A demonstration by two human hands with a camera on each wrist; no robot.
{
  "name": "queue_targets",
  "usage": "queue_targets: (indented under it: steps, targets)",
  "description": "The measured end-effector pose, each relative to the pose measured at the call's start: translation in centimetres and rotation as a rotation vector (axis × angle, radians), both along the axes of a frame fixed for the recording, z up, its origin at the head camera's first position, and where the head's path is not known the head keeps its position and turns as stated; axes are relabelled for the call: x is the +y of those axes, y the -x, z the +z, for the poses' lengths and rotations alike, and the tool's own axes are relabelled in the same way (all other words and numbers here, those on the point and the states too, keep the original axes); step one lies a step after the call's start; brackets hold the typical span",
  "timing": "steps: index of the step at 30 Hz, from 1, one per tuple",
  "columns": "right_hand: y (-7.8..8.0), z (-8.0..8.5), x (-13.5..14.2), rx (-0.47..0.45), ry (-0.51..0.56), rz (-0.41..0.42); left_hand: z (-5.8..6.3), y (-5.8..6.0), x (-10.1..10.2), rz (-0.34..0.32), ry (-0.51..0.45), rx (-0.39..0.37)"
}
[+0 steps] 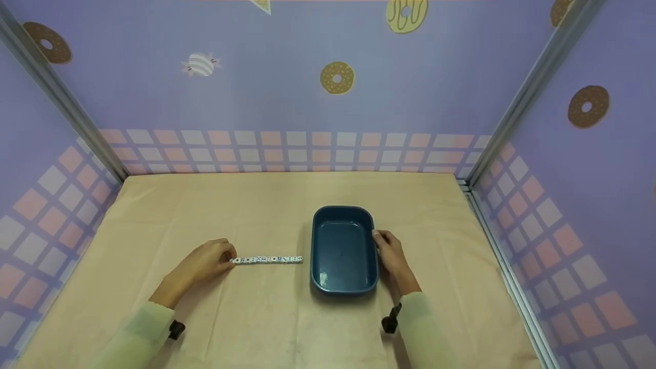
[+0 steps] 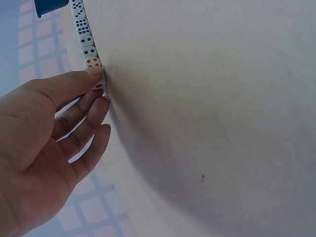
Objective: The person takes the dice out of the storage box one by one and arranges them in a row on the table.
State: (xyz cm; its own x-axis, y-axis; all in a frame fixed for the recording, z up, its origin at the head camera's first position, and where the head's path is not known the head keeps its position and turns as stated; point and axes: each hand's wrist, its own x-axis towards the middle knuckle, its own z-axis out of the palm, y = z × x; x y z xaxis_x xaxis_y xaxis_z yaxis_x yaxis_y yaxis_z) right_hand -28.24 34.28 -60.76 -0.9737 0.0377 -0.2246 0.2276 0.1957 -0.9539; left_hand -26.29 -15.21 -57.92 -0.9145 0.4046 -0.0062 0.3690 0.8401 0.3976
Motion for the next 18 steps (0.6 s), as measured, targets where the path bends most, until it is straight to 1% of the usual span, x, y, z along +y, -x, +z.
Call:
queue_targets:
  steps: [5,8,13,18]
  targets:
    - [0.0,-0.3,-0.2,0.018,-0.018,-0.008,-0.2,-0.1,-0.2,-0.001,-0.026,-0.011]
    - [0.0,-0.4,-0.4,0.013,-0.033,-0.007,-0.4,-0.1,-0.4,0.006,-0.037,-0.023]
    - [0.3,0.2,-1.0,-0.010,-0.041,-0.009,-0.6,0.0,-0.8,0.025,-0.059,-0.044]
    - [0.7,0.5,-1.5,0.002,-0.056,-0.078,-0.6,0.1,-0.9,0.034,-0.099,-0.065]
